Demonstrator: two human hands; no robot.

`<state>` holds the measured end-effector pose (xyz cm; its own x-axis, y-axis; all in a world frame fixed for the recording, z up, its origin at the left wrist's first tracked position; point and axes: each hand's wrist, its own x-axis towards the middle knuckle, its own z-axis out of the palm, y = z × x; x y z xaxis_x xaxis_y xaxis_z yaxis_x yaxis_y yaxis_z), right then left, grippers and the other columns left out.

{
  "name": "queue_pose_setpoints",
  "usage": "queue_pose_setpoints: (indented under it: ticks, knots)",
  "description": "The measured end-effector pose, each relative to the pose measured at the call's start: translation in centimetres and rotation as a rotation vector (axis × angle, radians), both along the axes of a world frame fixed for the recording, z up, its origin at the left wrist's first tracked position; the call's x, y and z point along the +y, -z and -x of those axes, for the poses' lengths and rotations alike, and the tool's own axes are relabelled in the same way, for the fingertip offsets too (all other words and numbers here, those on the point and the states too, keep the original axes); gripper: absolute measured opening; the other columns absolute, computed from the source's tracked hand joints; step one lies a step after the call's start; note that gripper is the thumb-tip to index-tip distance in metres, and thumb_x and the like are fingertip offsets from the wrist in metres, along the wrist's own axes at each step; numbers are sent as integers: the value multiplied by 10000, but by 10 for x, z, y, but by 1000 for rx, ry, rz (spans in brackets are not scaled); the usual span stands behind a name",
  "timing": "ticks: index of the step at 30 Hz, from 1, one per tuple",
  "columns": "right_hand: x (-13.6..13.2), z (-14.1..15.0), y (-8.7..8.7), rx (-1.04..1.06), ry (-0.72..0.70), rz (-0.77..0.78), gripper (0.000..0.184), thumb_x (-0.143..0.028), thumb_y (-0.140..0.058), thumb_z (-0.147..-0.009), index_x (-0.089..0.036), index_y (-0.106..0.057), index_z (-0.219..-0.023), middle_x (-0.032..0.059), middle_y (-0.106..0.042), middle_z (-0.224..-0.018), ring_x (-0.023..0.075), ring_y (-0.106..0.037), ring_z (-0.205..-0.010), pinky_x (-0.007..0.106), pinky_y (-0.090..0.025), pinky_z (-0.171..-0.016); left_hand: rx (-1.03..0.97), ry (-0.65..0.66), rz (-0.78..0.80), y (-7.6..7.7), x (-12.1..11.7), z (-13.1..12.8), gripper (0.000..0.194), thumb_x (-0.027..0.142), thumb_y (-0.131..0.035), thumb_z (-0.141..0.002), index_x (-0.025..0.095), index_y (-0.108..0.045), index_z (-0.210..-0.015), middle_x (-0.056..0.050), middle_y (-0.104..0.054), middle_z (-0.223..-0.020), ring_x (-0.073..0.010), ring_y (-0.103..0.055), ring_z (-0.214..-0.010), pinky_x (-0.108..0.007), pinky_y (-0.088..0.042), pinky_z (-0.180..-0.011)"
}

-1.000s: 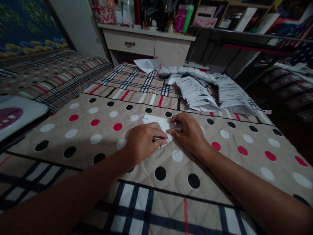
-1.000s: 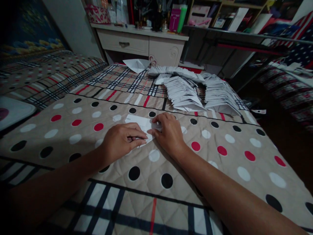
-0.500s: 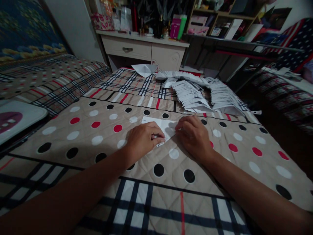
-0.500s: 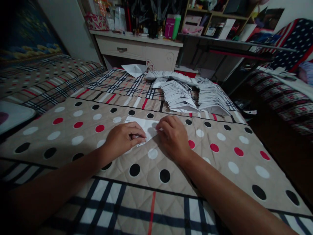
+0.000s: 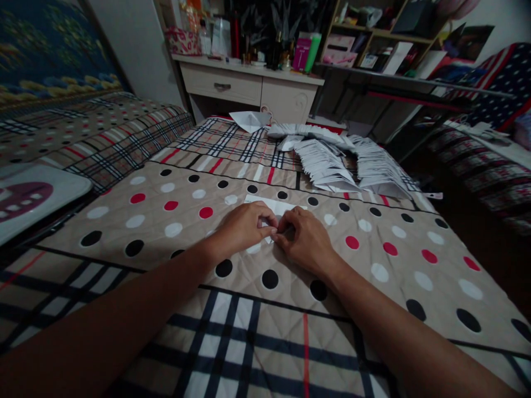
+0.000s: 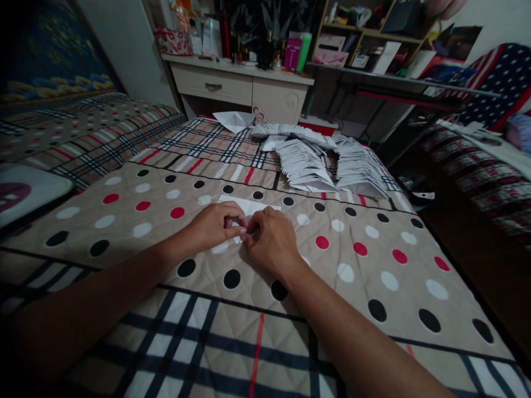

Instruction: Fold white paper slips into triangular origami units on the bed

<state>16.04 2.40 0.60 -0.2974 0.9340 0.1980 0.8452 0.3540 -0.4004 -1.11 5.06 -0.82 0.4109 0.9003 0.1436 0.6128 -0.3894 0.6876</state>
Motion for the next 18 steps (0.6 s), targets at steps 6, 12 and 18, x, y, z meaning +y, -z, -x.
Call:
queue_pose_setpoints:
  ticks: [6,12,18]
  knots:
    - [-3,4,2,-55,0,-27,226,-349,-761,-722,-193,-599,-719,43,-583,-804,214,-526,-793,326,-353,-675,21,-22,-39,0,-4,-2,86,153,-665,-737,206,-706,-791,12,-631,-858,-94,-503,-623,-224,-355,-538]
    - [0,1,5,4,-35,-71,412,-547,-783,-668,-198,-566,-690,44,-590,-764,213,-527,-745,311,-332,-629,-8,-27,-66,4,-5,0,111,244,-723,-760,208,-705,-863,7,-620,-898,-85,-529,-600,-234,-413,-561]
    - [6,-7,9,176,10,33,309,-379,-808,-691,-205,-564,-769,-6,-617,-734,169,-535,-660,278,-328,-585,237,-109,-355,-5,1,5,557,379,-841,-658,286,-638,-1168,-47,-545,-1230,-263,-511,-1125,-391,-446,-921]
